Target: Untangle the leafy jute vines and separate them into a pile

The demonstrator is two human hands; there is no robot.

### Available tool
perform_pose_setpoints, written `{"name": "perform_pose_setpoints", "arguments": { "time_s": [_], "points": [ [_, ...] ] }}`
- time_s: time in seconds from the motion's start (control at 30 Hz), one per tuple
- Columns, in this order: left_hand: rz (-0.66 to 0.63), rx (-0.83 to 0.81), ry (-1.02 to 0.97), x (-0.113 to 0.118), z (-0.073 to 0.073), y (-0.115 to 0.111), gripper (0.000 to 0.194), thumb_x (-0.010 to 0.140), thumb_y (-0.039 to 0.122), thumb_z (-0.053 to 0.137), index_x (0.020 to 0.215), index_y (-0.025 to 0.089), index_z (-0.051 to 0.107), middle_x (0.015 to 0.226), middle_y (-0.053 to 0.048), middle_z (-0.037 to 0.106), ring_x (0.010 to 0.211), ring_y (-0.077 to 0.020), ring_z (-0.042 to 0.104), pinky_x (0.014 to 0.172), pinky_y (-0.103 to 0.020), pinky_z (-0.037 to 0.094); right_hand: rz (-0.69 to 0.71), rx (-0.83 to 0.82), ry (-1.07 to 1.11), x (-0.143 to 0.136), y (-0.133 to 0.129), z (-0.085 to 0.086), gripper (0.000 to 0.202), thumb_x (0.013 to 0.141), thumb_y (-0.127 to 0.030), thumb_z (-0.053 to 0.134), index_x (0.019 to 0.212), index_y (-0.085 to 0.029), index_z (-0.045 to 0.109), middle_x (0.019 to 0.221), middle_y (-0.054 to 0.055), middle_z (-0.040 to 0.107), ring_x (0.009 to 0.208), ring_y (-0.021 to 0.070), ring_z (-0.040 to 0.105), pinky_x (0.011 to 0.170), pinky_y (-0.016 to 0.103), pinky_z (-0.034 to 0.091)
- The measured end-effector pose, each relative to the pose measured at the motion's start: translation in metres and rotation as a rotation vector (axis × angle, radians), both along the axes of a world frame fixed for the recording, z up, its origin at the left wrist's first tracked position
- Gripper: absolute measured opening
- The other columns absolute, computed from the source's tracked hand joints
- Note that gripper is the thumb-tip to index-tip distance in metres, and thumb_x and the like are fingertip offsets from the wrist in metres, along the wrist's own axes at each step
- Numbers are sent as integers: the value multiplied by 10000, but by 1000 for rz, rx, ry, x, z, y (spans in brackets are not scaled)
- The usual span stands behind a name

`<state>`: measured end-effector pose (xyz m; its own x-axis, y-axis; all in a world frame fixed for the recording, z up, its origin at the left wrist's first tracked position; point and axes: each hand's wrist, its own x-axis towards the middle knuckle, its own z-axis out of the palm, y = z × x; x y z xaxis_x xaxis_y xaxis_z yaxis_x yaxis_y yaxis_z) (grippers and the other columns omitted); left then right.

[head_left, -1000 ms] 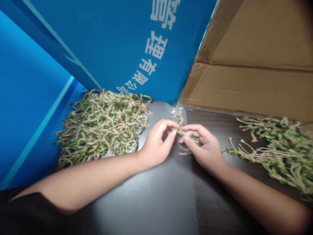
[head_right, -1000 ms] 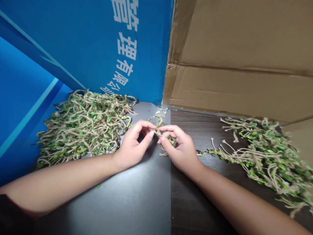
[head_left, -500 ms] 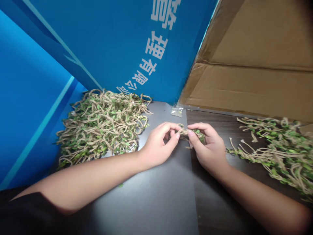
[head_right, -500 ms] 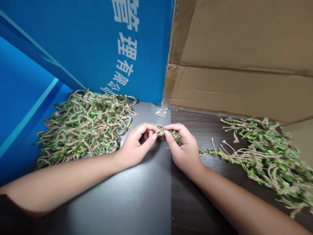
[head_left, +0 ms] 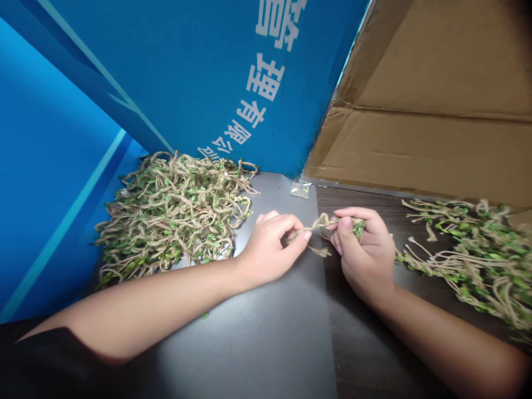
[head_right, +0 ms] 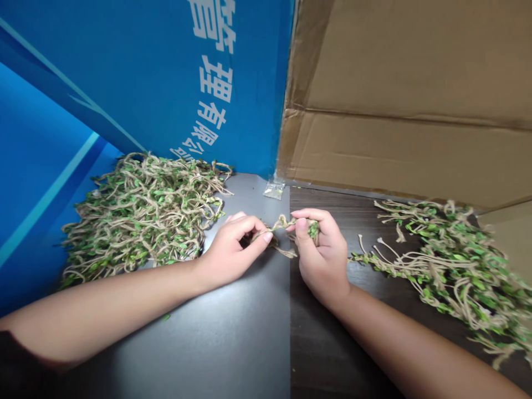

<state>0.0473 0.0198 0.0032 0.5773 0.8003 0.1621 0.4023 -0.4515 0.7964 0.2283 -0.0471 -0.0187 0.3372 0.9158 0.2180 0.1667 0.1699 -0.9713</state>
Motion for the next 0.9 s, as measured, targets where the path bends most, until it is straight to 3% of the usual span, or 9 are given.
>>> {"name": "perform_pose_setpoints", "arguments": {
  "time_s": [0.1,0.27,0.5,0.6,0.7,0.77,0.9],
  "points": [
    [85,55,-28,-2,2,0,256,1028,371,557,860,205,653,836,11,669,870,-162,549,872,-348,353,-37,51,57,-3,0,3,200,1032,-416,586,1137,-248,609,804,6,665,543,74,471,576,271,428],
    [247,188,-238,-5,2,1,207,1062,306,502,979,210,666,1003,-26,672,1021,-169,577,969,-360,401,47,79,-10,-1,-1,0,268,1046,-399,566,1258,-257,646,835,14,689,669,95,576,658,263,482],
    [296,236,-329,-5,-3,4,186,1063,228,468,1155,220,629,1168,-49,648,1171,-169,582,1081,-369,423,-6,4,-82,4,0,-6,248,1042,-399,567,1224,-271,676,776,-2,626,697,100,578,621,238,451],
    [238,336,-325,-7,-2,1,242,1014,181,520,1242,219,590,1275,-77,625,1261,-196,567,1136,-407,421,69,38,-98,2,1,-7,291,1062,-369,523,1327,-293,619,863,14,673,745,108,626,679,255,499],
    [60,472,-305,-8,0,-6,293,939,159,586,1227,210,600,1290,-94,629,1285,-228,576,1152,-449,434,204,87,-133,-1,0,-6,348,1063,-314,513,1411,-305,521,932,13,696,629,82,572,619,245,492],
    [-43,521,-289,-9,1,-9,319,903,162,614,1220,202,605,1287,-101,640,1278,-237,593,1176,-474,423,253,120,-169,-2,-1,-5,326,1052,-271,528,1376,-303,510,862,-16,675,564,70,524,550,217,450],
    [-104,511,-261,-8,0,-9,327,900,183,639,1224,187,599,1267,-100,674,1227,-220,630,1183,-457,411,263,148,-304,0,-1,-2,154,1019,-242,587,1170,-270,595,740,-48,647,545,65,537,527,190,426]
  ]
}}
